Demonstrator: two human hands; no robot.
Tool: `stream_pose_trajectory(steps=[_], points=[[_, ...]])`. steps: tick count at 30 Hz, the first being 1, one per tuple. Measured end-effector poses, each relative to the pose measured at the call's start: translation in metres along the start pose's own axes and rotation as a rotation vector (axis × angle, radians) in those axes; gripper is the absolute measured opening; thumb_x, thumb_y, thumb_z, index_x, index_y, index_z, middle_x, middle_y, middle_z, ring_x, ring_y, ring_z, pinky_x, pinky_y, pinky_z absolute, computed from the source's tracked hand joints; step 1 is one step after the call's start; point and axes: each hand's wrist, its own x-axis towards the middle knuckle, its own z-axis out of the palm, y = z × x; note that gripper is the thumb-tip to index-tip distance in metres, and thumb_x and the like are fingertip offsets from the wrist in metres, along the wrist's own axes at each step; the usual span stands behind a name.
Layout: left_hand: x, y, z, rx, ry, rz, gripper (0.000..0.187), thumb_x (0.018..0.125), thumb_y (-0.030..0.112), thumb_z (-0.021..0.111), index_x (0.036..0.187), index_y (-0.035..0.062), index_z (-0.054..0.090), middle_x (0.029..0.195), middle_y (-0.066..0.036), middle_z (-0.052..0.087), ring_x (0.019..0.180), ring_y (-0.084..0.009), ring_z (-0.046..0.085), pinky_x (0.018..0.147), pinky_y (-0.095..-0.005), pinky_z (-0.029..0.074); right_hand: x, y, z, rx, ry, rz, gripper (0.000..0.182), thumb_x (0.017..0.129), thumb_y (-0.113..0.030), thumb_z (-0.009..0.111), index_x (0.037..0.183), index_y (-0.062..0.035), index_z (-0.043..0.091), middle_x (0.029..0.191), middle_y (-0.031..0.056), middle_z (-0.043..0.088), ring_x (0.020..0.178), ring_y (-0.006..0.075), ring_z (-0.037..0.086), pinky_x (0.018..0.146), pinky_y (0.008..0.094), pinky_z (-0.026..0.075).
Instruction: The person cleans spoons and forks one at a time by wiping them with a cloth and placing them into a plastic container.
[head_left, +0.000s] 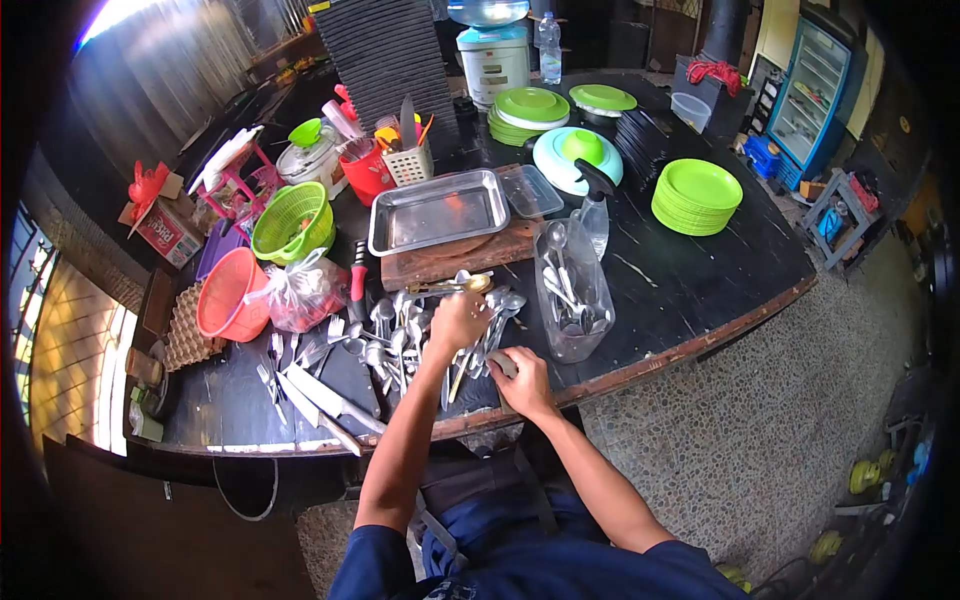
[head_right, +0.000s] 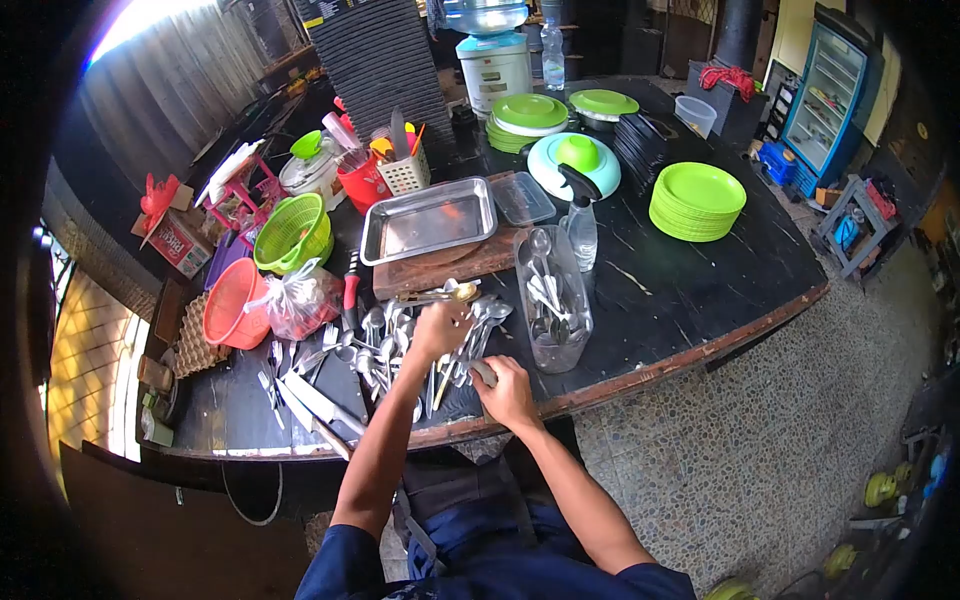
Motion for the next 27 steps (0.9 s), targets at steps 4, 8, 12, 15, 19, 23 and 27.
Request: stream_pose_trajectory(steps=[4, 8, 12, 15, 19, 23, 27], points=[[-0.015, -0.003, 0.019, 0.035, 0.021, -0.042, 0.024, 0.078, 0.029, 0.079, 0.092, 0.0094, 0.077, 0.092, -0.017, 0.074, 0.085, -0.0374, 0.073, 0.076, -0.0465, 0.059, 0.0, -0.002, 0.0, -0.015, 0.004, -0.014, 0.019, 0.082, -0.013, 0.078, 0.096, -0.0027, 0.07, 0.089, 0.0173, 0.068, 0.086, 0.0394, 0.065, 0.075, 0.0467, 0.052], [-0.013, -0.002, 0.022, 0.082, 0.085, -0.032, 0.014, 0.08, 0.023, 0.073, 0.085, 0.0097, 0.075, 0.095, -0.017, 0.072, 0.086, -0.0398, 0.072, 0.073, -0.0509, 0.058, 0.0, -0.002, -0.001, -0.015, 0.003, -0.016, 0.02, 0.081, -0.013, 0.078, 0.096, -0.0026, 0.07, 0.089, 0.0168, 0.068, 0.086, 0.0392, 0.065, 0.075, 0.0468, 0.052], [-0.012, -0.005, 0.013, 0.093, 0.11, -0.082, 0.013, 0.08, 0.02, 0.071, 0.084, 0.0094, 0.076, 0.086, -0.019, 0.074, 0.083, -0.0413, 0.072, 0.075, -0.0495, 0.058, 0.0, -0.004, 0.0, -0.014, 0.002, -0.011, 0.02, 0.081, -0.013, 0.078, 0.095, -0.0022, 0.07, 0.089, 0.0166, 0.069, 0.086, 0.0386, 0.066, 0.075, 0.0463, 0.052], [-0.014, -0.013, 0.005, 0.086, 0.121, -0.086, 0.013, 0.081, 0.019, 0.069, 0.083, 0.0077, 0.075, 0.085, -0.021, 0.073, 0.082, -0.0439, 0.071, 0.074, -0.0513, 0.057, 0.001, -0.004, 0.0, -0.012, 0.006, -0.005, 0.019, 0.082, -0.014, 0.078, 0.094, -0.0018, 0.07, 0.09, 0.0169, 0.069, 0.087, 0.0384, 0.066, 0.075, 0.0457, 0.053], [-0.021, -0.028, -0.002, 0.068, 0.16, -0.027, 0.014, 0.085, 0.018, 0.067, 0.087, 0.0045, 0.071, 0.089, -0.023, 0.072, 0.083, -0.0468, 0.069, 0.076, -0.0547, 0.056, 0.001, -0.004, 0.001, -0.009, 0.011, -0.007, 0.019, 0.082, -0.014, 0.078, 0.094, -0.0015, 0.07, 0.09, 0.0169, 0.07, 0.086, 0.0383, 0.067, 0.075, 0.0454, 0.053], [-0.036, -0.053, -0.011, -0.329, -0.004, -0.147, 0.008, 0.083, 0.004, 0.061, 0.089, -0.0014, 0.061, 0.079, -0.019, 0.07, 0.069, -0.0317, 0.07, 0.066, -0.0418, 0.057, 0.001, -0.003, 0.0, 0.01, 0.032, -0.003, 0.02, 0.083, -0.015, 0.079, 0.096, -0.0015, 0.07, 0.091, 0.0166, 0.071, 0.087, 0.0372, 0.068, 0.076, 0.0443, 0.054], [-0.083, -0.034, -0.029, -0.998, -0.05, -0.32, 0.04, 0.091, -0.007, 0.047, 0.13, -0.0095, 0.042, 0.093, -0.018, 0.07, 0.06, -0.0169, 0.061, 0.051, -0.0271, 0.046, -0.001, -0.006, 0.002, 0.111, 0.101, 0.116, 0.024, 0.086, -0.018, 0.079, 0.101, -0.0022, 0.07, 0.094, 0.0169, 0.073, 0.086, 0.0341, 0.072, 0.075, 0.0415, 0.056]])
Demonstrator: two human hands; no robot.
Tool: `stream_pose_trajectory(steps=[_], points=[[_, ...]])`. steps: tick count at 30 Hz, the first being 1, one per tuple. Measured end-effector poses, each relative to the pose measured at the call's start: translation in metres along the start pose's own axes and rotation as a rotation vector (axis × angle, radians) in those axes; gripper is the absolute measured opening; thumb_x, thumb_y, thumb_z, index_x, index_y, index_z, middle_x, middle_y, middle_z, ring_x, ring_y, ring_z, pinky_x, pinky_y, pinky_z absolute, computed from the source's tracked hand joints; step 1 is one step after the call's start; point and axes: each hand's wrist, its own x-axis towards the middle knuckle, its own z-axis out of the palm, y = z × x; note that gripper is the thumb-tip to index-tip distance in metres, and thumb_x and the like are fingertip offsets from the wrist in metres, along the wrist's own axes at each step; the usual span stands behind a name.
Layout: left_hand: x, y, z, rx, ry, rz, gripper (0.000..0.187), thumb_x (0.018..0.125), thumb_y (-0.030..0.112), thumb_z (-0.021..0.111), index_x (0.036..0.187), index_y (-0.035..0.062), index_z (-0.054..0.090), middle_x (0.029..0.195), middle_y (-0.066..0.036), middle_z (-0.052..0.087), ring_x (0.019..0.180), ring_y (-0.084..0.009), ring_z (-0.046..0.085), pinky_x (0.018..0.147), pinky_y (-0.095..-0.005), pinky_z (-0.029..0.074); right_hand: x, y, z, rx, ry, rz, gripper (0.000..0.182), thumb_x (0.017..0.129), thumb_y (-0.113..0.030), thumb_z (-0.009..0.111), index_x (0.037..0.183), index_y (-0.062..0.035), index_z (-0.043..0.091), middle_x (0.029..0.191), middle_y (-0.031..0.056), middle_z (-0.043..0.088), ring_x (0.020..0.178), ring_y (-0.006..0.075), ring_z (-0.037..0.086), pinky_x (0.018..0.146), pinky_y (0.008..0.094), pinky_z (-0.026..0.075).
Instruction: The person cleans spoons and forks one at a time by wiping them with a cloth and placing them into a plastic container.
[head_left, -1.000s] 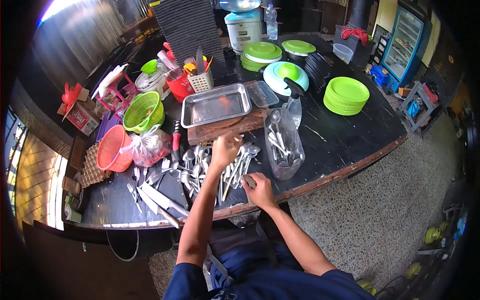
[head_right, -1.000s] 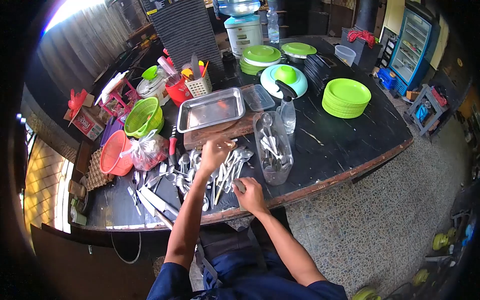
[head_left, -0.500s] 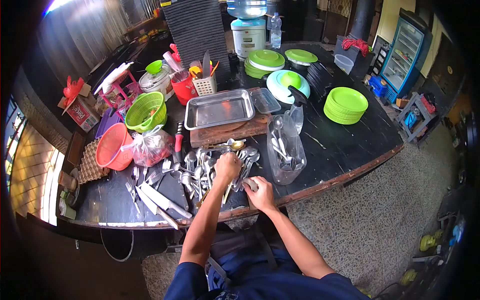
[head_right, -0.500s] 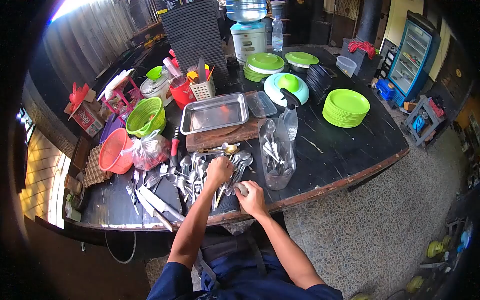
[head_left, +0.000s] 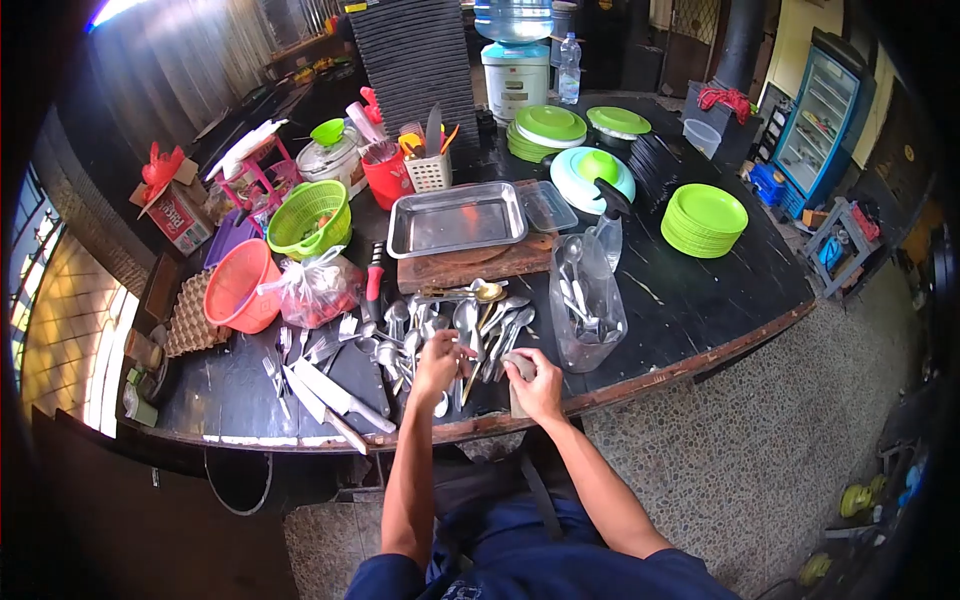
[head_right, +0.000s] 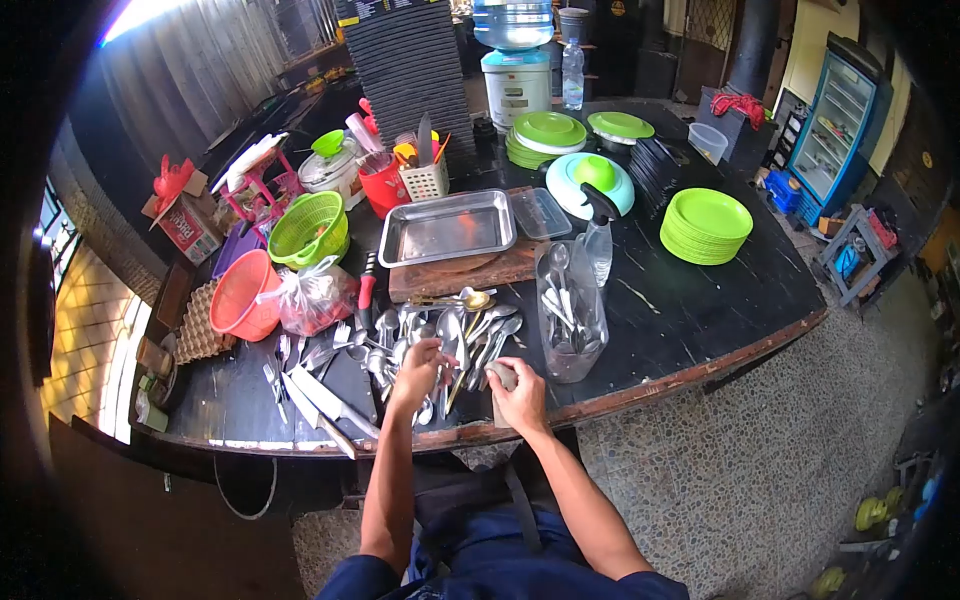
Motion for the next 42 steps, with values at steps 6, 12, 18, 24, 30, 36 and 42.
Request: stream_pose_trajectory(steps=[6, 12, 18, 24, 30, 36, 42], points=[[-0.071, 0.003, 0.017, -0.314, 0.02, -0.062, 0.049, 0.088, -0.006, 0.047, 0.137, -0.0051, 0.04, 0.101, -0.018, 0.067, 0.06, -0.0165, 0.058, 0.049, -0.0259, 0.041, 0.006, 0.009, 0.0, 0.031, 0.0, 0.145, 0.026, 0.089, -0.022, 0.077, 0.101, 0.0002, 0.071, 0.088, 0.0152, 0.076, 0.08, 0.0217, 0.073, 0.072, 0.036, 0.055], [-0.101, 0.005, 0.031, -0.186, 0.215, -0.012, 0.039, 0.103, 0.009, 0.055, 0.137, -0.0052, 0.044, 0.095, -0.014, 0.069, 0.046, -0.0105, 0.052, 0.039, -0.025, 0.038, 0.012, -0.078, -0.003, 0.033, 0.087, -0.2, 0.025, 0.087, -0.008, 0.074, 0.111, -0.0014, 0.073, 0.106, 0.0152, 0.073, 0.098, 0.0292, 0.071, 0.086, 0.0385, 0.055], [-0.112, 0.014, 0.046, -0.004, 0.263, 0.125, 0.036, 0.1, 0.005, 0.054, 0.133, -0.0103, 0.055, 0.092, -0.009, 0.071, 0.064, -0.0081, 0.057, 0.056, -0.025, 0.046, 0.008, -0.089, 0.02, -0.221, -0.139, -0.606, 0.059, 0.066, 0.008, 0.077, 0.124, -0.002, 0.07, 0.124, 0.0108, 0.068, 0.103, 0.0327, 0.062, 0.089, 0.0408, 0.054], [-0.118, 0.018, 0.037, -0.046, 0.304, 0.034, 0.037, 0.096, 0.001, 0.051, 0.131, -0.009, 0.059, 0.108, -0.015, 0.071, 0.088, -0.0147, 0.065, 0.076, -0.0293, 0.052, -0.013, -0.093, 0.015, -0.229, -0.32, -0.521, 0.058, 0.067, 0.009, 0.075, 0.123, -0.0005, 0.069, 0.122, 0.012, 0.068, 0.103, 0.0346, 0.062, 0.091, 0.0413, 0.053], [-0.117, 0.01, 0.04, -0.186, 0.316, 0.05, 0.039, 0.096, 0.001, 0.051, 0.132, -0.0086, 0.058, 0.098, -0.011, 0.07, 0.081, -0.0131, 0.062, 0.068, -0.0265, 0.051, -0.015, -0.088, 0.001, -0.143, -0.446, -0.44, 0.045, 0.076, 0.005, 0.073, 0.12, -0.0038, 0.072, 0.115, 0.0139, 0.07, 0.104, 0.034, 0.063, 0.092, 0.0419, 0.052], [-0.109, 0.002, 0.036, -0.155, 0.34, 0.07, 0.039, 0.102, 0.006, 0.054, 0.138, -0.0057, 0.049, 0.083, -0.003, 0.06, 0.057, -0.0043, 0.046, 0.046, -0.0213, 0.036, 0.003, -0.112, -0.014, -0.078, -0.131, -0.387, 0.042, 0.077, 0.007, 0.071, 0.117, -0.0065, 0.075, 0.115, 0.0113, 0.072, 0.102, 0.0312, 0.066, 0.09, 0.0403, 0.054], [-0.121, 0.017, 0.052, -0.265, 0.347, 0.125, 0.037, 0.103, 0.007, 0.054, 0.138, -0.0045, 0.05, 0.083, -0.002, 0.06, 0.055, -0.004, 0.045, 0.045, -0.0213, 0.035, -0.002, -0.087, 0.004, -0.267, -0.217, -0.571, 0.06, 0.066, 0.011, 0.071, 0.123, -0.0041, 0.072, 0.128, 0.0107, 0.07, 0.096, 0.0291, 0.062, 0.085, 0.0365, 0.053]])
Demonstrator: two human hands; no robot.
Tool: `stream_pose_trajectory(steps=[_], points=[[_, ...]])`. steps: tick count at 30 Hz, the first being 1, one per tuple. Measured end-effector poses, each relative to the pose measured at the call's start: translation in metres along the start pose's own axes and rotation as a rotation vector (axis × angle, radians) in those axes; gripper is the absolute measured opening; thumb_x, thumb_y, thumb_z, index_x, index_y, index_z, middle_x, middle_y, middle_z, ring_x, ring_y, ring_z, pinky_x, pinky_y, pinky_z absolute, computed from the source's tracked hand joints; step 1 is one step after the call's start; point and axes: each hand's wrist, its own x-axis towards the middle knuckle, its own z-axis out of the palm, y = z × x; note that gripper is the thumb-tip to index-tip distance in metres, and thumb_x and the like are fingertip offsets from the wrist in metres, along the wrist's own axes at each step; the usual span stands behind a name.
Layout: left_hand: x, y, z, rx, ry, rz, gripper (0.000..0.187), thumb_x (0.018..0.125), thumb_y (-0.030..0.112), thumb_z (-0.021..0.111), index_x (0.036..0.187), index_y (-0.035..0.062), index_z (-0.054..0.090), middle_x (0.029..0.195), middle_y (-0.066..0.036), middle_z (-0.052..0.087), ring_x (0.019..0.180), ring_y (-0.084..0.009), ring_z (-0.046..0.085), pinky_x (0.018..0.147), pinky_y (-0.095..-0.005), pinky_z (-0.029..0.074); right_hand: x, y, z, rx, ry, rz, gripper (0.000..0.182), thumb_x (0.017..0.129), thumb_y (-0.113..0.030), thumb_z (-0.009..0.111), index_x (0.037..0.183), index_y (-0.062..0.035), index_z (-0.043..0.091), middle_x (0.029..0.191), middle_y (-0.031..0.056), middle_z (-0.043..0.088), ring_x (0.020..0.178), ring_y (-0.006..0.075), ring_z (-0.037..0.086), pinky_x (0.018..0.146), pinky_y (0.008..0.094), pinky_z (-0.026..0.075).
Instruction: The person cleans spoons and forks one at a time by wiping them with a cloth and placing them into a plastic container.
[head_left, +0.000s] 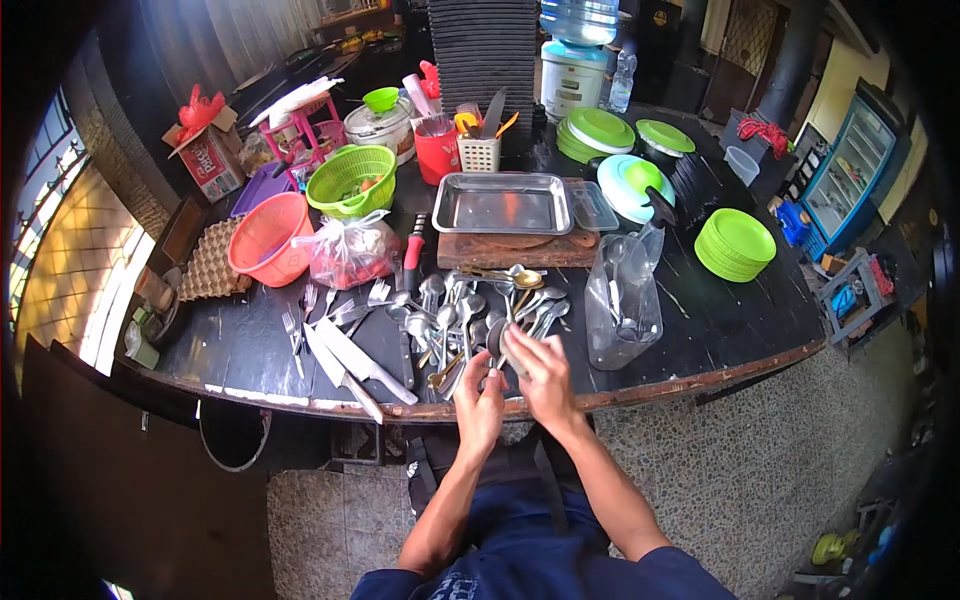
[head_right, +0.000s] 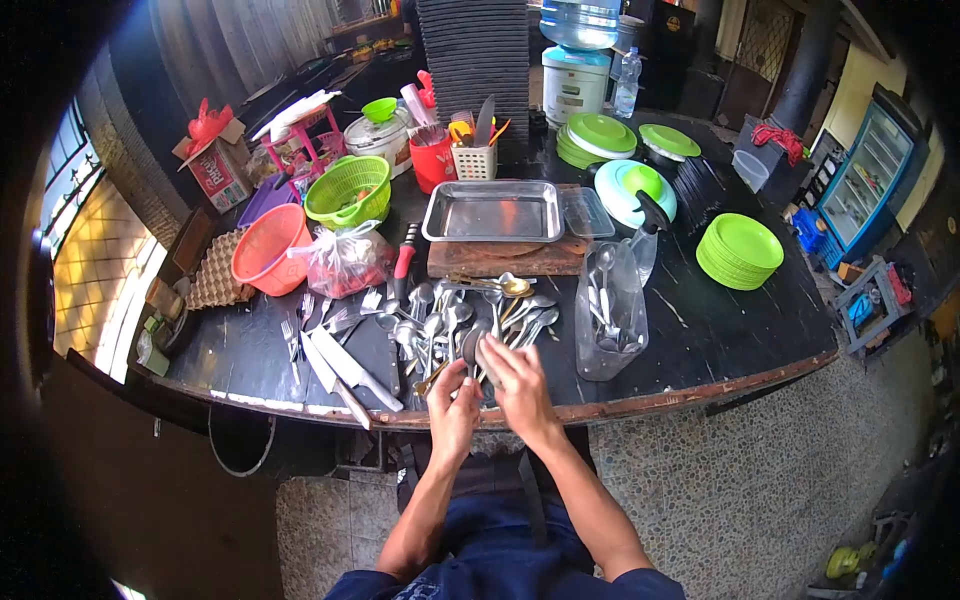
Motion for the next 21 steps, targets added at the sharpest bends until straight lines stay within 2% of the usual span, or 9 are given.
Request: stream_pose_trajectory(steps=[3, 7, 10, 12, 13, 14, 16, 17, 21], points=[[0.01, -0.003, -0.011, 0.147, 0.036, 0.089, 0.038, 0.102, 0.006, 0.055, 0.138, -0.0053, 0.053, 0.08, 0.0, 0.057, 0.058, -0.0029, 0.045, 0.047, -0.0207, 0.033, -0.018, -0.012, 0.006, 0.049, -0.138, -0.011, 0.062, 0.065, 0.011, 0.068, 0.126, 0.0, 0.068, 0.132, 0.0137, 0.066, 0.1, 0.0315, 0.06, 0.091, 0.0388, 0.051], [0.012, 0.003, -0.016, 0.134, 0.022, 0.06, 0.039, 0.101, 0.004, 0.054, 0.138, -0.0063, 0.051, 0.079, 0.0, 0.057, 0.059, -0.0036, 0.045, 0.049, -0.0205, 0.033, -0.028, -0.02, 0.014, 0.195, -0.258, 0.084, 0.044, 0.07, 0.01, 0.068, 0.112, -0.0004, 0.071, 0.115, 0.0138, 0.072, 0.096, 0.0327, 0.063, 0.093, 0.0398, 0.051], [0.01, 0.017, -0.014, 0.039, -0.023, 0.007, 0.036, 0.102, 0.005, 0.053, 0.137, -0.0037, 0.051, 0.077, -0.001, 0.056, 0.057, -0.0038, 0.042, 0.049, -0.0205, 0.031, -0.033, -0.017, 0.025, 0.308, -0.124, 0.243, 0.036, 0.079, 0.007, 0.067, 0.114, -0.0012, 0.072, 0.109, 0.0141, 0.074, 0.096, 0.0308, 0.068, 0.092, 0.0389, 0.052], [0.006, 0.018, -0.014, -0.043, -0.086, -0.094, 0.028, 0.105, 0.009, 0.053, 0.132, 0.0008, 0.055, 0.073, 0.001, 0.054, 0.055, -0.0033, 0.04, 0.047, -0.0205, 0.028, -0.027, -0.012, 0.023, 0.507, 0.091, 0.522, 0.028, 0.091, 0.001, 0.064, 0.117, -0.0005, 0.07, 0.111, 0.0137, 0.075, 0.102, 0.0253, 0.07, 0.092, 0.036, 0.053], [0.006, 0.019, -0.012, -0.034, -0.112, -0.099, 0.02, 0.107, 0.017, 0.053, 0.122, 0.0044, 0.059, 0.068, 0.002, 0.052, 0.051, -0.0032, 0.038, 0.044, -0.0212, 0.025, -0.02, -0.011, 0.017, 0.623, 0.122, 0.668, 0.025, 0.098, -0.006, 0.061, 0.121, 0.0009, 0.069, 0.113, 0.0128, 0.074, 0.106, 0.0182, 0.068, 0.093, 0.0316, 0.052], [0.005, 0.016, -0.012, -0.034, -0.115, -0.103, 0.02, 0.107, 0.017, 0.053, 0.122, 0.0044, 0.059, 0.068, 0.002, 0.052, 0.051, -0.0032, 0.038, 0.044, -0.0212, 0.025, -0.011, -0.01, 0.01, 0.642, 0.226, 0.579, 0.026, 0.1, -0.009, 0.061, 0.122, 0.0022, 0.068, 0.114, 0.0115, 0.074, 0.106, 0.0154, 0.067, 0.092, 0.031, 0.052], [0.004, 0.012, -0.011, 0.013, -0.248, -0.069, 0.018, 0.108, 0.023, 0.054, 0.112, 0.0061, 0.06, 0.064, 0.003, 0.05, 0.047, -0.0034, 0.036, 0.042, -0.0218, 0.024, 0.009, -0.016, -0.01, 0.667, 0.248, 0.544, 0.027, 0.101, -0.012, 0.063, 0.123, 0.0019, 0.068, 0.113, 0.011, 0.074, 0.103, 0.0153, 0.067, 0.09, 0.0305, 0.053], [0.003, 0.011, -0.008, 0.037, -0.256, -0.07, 0.019, 0.108, 0.024, 0.053, 0.105, 0.0067, 0.06, 0.062, 0.003, 0.051, 0.046, -0.0032, 0.036, 0.041, -0.0222, 0.025, 0.011, -0.014, -0.015, 0.649, 0.149, 0.58, 0.028, 0.101, -0.016, 0.065, 0.122, 0.0022, 0.069, 0.111, 0.0104, 0.075, 0.101, 0.0139, 0.067, 0.088, 0.0304, 0.053], [0.003, 0.005, -0.002, 0.04, -0.228, -0.049, 0.021, 0.108, 0.024, 0.054, 0.095, 0.0075, 0.055, 0.06, 0.003, 0.051, 0.045, -0.004, 0.039, 0.04, -0.0231, 0.027, 0.013, -0.02, -0.016, 0.602, 0.075, 0.592, 0.029, 0.1, -0.021, 0.067, 0.115, 0.0037, 0.071, 0.1, 0.0083, 0.075, 0.089, 0.0094, 0.064, 0.078, 0.0281, 0.053]])
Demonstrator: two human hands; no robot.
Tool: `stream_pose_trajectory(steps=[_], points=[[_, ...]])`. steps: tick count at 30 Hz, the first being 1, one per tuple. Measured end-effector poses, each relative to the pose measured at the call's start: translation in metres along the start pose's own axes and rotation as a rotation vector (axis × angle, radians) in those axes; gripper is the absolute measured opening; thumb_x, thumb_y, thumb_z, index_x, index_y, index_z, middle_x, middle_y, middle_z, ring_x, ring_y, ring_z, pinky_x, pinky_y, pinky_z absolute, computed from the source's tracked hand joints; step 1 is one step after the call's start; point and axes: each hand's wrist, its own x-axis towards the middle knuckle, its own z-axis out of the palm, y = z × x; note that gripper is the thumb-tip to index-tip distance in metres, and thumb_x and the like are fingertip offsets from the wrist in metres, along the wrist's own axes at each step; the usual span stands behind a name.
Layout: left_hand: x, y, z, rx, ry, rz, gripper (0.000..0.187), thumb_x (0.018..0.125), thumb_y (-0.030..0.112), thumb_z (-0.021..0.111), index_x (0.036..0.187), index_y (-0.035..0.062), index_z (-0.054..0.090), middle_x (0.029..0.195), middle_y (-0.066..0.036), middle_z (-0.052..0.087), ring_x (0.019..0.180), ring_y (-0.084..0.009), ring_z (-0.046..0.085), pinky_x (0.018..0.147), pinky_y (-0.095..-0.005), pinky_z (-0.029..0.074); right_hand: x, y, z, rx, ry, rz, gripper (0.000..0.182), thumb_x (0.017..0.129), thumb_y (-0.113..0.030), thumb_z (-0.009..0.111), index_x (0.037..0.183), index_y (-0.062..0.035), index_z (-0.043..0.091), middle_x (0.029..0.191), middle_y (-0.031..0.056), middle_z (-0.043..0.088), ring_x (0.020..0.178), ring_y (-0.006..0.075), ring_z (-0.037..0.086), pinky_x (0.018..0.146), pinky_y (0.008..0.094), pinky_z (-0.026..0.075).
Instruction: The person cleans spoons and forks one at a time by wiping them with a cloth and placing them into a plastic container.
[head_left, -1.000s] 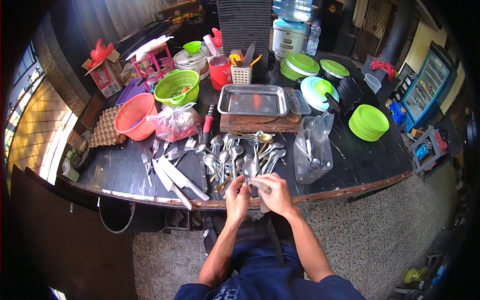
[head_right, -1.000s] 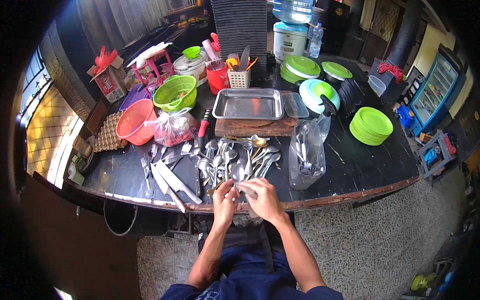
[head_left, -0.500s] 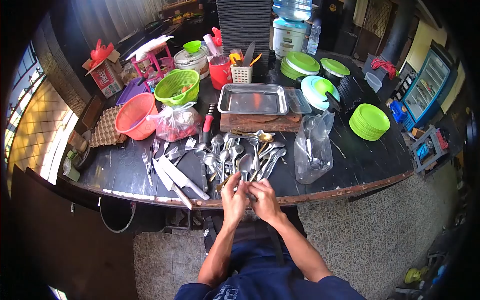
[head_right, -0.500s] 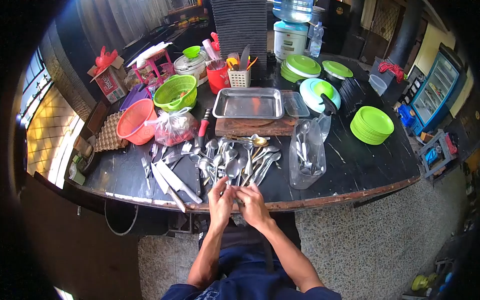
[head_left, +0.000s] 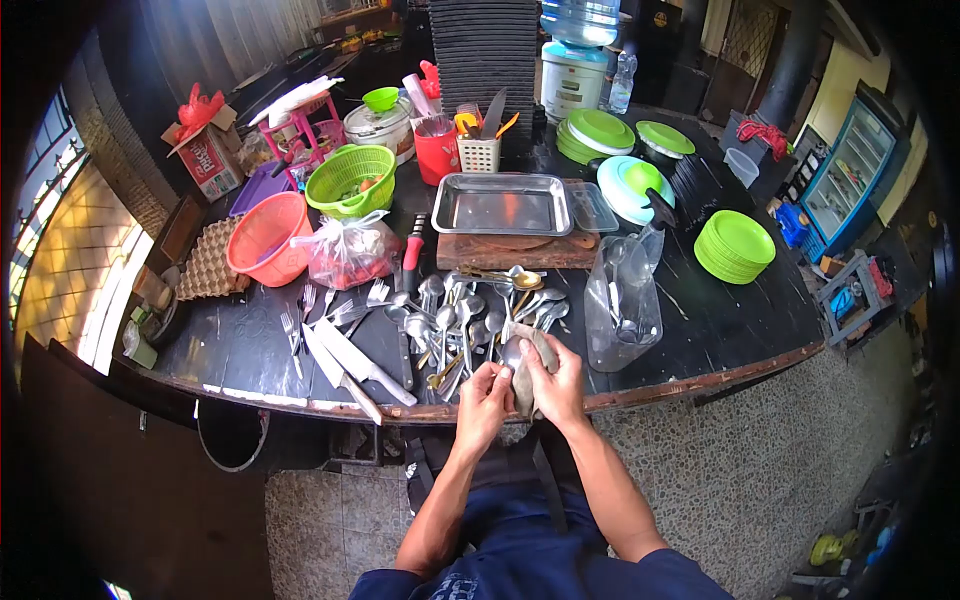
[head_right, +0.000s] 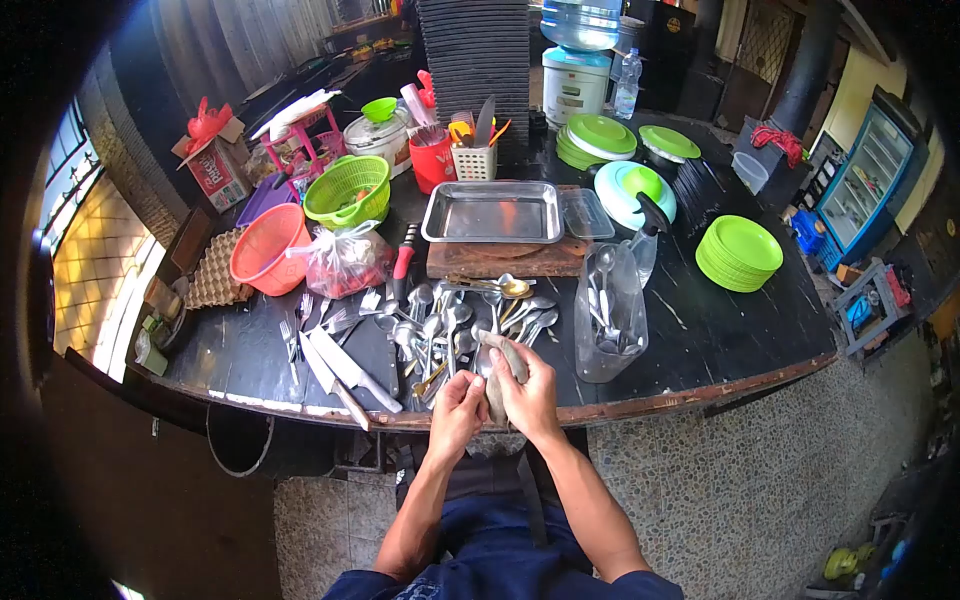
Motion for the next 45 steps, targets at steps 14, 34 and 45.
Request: stream_pose_trajectory(steps=[14, 34, 45], points=[[0.006, 0.006, -0.009, 0.064, 0.095, -0.022, 0.023, 0.107, 0.02, 0.056, 0.118, 0.0061, 0.041, 0.06, 0.001, 0.051, 0.049, -0.0074, 0.046, 0.044, -0.0239, 0.034, -0.028, 0.019, 0.01, 0.007, -0.096, 0.058, 0.029, 0.1, -0.027, 0.068, 0.104, 0.0017, 0.071, 0.077, 0.0023, 0.068, 0.072, 0.0058, 0.055, 0.063, 0.0288, 0.048], [0.039, 0.002, -0.026, -0.132, 0.407, 0.198, 0.019, 0.094, 0.017, 0.076, 0.102, -0.0001, 0.074, 0.079, 0.0, 0.068, 0.063, -0.0039, 0.056, 0.055, -0.0203, 0.042, -0.058, 0.016, 0.004, -0.136, -0.387, 0.2, 0.032, 0.087, -0.026, 0.078, 0.1, 0.0021, 0.071, 0.079, 0.0151, 0.074, 0.072, 0.0193, 0.071, 0.068, 0.0368, 0.054], [0.029, 0.002, -0.04, -0.12, 0.38, 0.141, 0.014, 0.094, 0.006, 0.072, 0.102, -0.0022, 0.065, 0.076, -0.008, 0.071, 0.057, -0.0113, 0.064, 0.051, -0.0237, 0.05, -0.028, -0.014, -0.012, -0.349, -0.002, -0.154, 0.024, 0.093, -0.014, 0.071, 0.112, 0.0001, 0.072, 0.099, 0.0173, 0.072, 0.09, 0.0344, 0.071, 0.079, 0.0404, 0.055]])
